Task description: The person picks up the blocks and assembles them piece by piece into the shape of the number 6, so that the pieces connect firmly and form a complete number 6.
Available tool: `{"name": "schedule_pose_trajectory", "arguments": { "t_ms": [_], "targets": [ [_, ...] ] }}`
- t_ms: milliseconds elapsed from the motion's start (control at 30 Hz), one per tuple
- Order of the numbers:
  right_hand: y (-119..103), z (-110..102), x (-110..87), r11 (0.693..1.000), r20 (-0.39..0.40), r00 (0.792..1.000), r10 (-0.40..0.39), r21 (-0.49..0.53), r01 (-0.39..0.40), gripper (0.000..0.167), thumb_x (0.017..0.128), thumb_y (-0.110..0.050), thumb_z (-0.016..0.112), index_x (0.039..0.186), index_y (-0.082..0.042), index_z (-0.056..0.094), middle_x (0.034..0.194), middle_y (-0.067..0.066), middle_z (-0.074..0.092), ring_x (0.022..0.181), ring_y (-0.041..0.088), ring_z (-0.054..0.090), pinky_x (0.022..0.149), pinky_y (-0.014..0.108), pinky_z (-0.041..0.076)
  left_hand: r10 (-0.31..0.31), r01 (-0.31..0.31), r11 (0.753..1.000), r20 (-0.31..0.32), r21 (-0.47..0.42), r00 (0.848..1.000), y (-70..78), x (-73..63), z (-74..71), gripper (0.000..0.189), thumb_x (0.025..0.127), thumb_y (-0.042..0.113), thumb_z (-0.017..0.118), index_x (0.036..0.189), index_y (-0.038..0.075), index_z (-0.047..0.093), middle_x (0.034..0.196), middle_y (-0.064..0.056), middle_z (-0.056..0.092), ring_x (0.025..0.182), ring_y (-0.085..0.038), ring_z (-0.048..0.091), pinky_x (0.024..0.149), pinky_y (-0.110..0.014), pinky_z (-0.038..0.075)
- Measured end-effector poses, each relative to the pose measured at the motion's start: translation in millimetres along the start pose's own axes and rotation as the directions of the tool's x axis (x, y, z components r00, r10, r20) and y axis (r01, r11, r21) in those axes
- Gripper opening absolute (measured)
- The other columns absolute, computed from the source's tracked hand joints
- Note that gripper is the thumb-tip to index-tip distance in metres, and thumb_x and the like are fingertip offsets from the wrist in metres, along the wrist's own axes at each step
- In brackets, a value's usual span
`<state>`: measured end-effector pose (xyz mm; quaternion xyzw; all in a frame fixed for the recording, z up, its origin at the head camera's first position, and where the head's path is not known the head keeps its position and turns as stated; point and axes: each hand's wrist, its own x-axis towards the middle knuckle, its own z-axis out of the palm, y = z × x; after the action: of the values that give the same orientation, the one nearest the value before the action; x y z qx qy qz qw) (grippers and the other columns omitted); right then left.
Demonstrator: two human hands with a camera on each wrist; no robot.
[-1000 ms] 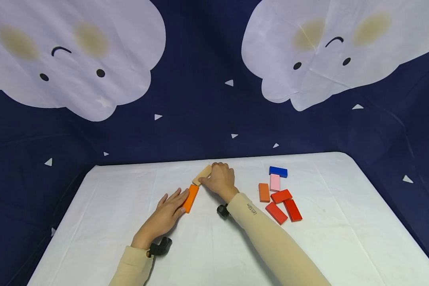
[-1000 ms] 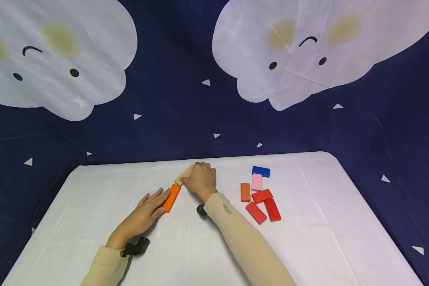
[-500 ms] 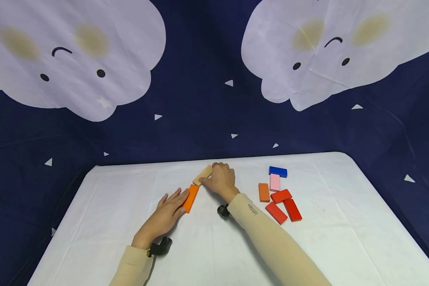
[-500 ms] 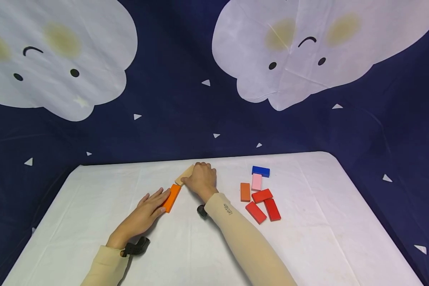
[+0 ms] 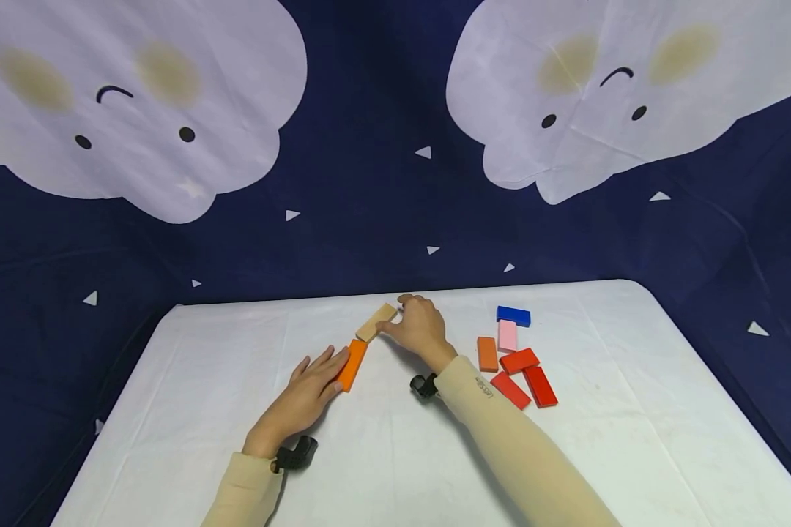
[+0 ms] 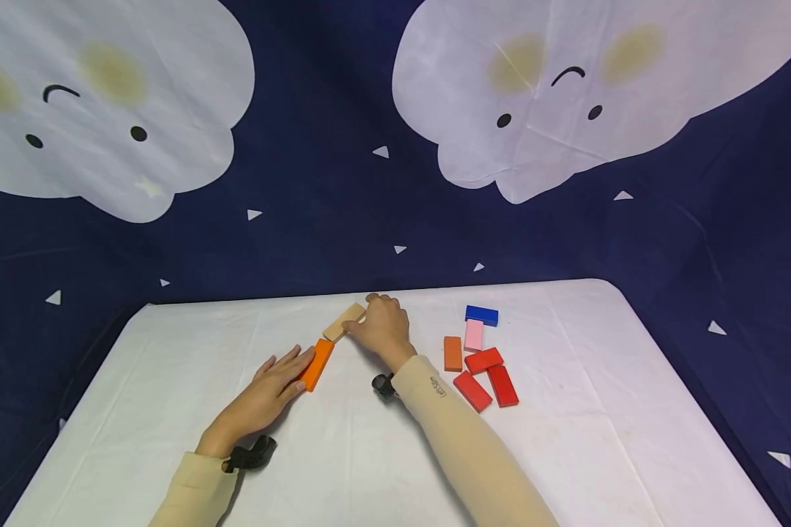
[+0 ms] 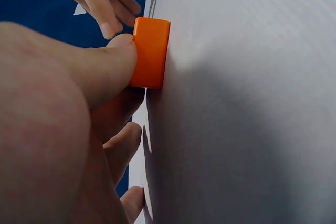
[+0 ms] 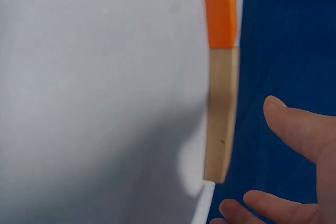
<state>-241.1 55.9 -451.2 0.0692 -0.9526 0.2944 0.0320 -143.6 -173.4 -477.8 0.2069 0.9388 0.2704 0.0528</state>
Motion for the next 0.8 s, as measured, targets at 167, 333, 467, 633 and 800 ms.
{"name": "schedule_pose_trajectory", "arguments": {
  "t_ms": [167,333,467,633,800],
  "targets": [
    [7,-14,-7.7,0.999,0.018,1.0,0.01,0.032,-0.01,0.067,0.081,-0.043,0.083,0.131,-0.001,0.065,0.123,0.014,0.068,0.113,0.032,0.062,0.092,0.045,0.053,0.01,-0.01,1.0,-0.003,-0.013,1.0,0.1,-0.3,0.0,0.057,0.104,0.024,0.057,0.155,0.006,0.038,0.159,-0.01,0.037,0.15,-0.033,0.025,0.119,-0.062,0.01],
    [19,-29,-17.3,0.999,0.032,0.999,0.003,0.042,-0.005,0.067,0.082,-0.042,0.083,0.132,-0.003,0.064,0.126,0.014,0.067,0.118,0.032,0.06,0.096,0.047,0.051,0.025,-0.025,0.999,-0.022,-0.02,0.999,-3.0,-0.5,-2.1,0.056,0.104,0.025,0.057,0.154,0.006,0.041,0.16,-0.008,0.036,0.15,-0.033,0.026,0.119,-0.061,0.012],
    [32,-42,-25.5,0.999,0.039,0.999,0.0,0.05,-0.002,0.065,0.082,-0.038,0.082,0.133,-0.003,0.063,0.129,0.014,0.066,0.12,0.033,0.059,0.1,0.048,0.048,0.045,-0.046,0.998,-0.04,-0.029,0.998,-6.0,1.7,-7.4,0.053,0.104,0.023,0.057,0.152,0.003,0.043,0.158,-0.01,0.039,0.148,-0.035,0.029,0.118,-0.064,0.014],
    [46,-61,-35.3,0.997,0.037,0.999,-0.038,0.07,0.036,0.065,0.083,-0.033,0.083,0.135,-0.002,0.061,0.13,0.014,0.065,0.12,0.034,0.058,0.101,0.049,0.047,0.047,-0.049,0.998,-0.051,-0.026,0.998,-9.5,7.7,-13.7,0.052,0.104,0.021,0.057,0.151,0.003,0.045,0.157,-0.011,0.04,0.148,-0.035,0.03,0.118,-0.064,0.015],
    [62,-78,-42.4,0.994,0.029,0.998,-0.058,0.097,0.055,0.066,0.083,-0.03,0.082,0.137,-0.001,0.059,0.133,0.014,0.064,0.123,0.036,0.056,0.103,0.052,0.045,0.06,-0.062,0.997,-0.043,-0.041,0.997,-8.7,16.0,-17.4,0.052,0.105,0.022,0.056,0.151,0.004,0.044,0.158,-0.011,0.04,0.149,-0.034,0.029,0.119,-0.062,0.014]
  ]
}}
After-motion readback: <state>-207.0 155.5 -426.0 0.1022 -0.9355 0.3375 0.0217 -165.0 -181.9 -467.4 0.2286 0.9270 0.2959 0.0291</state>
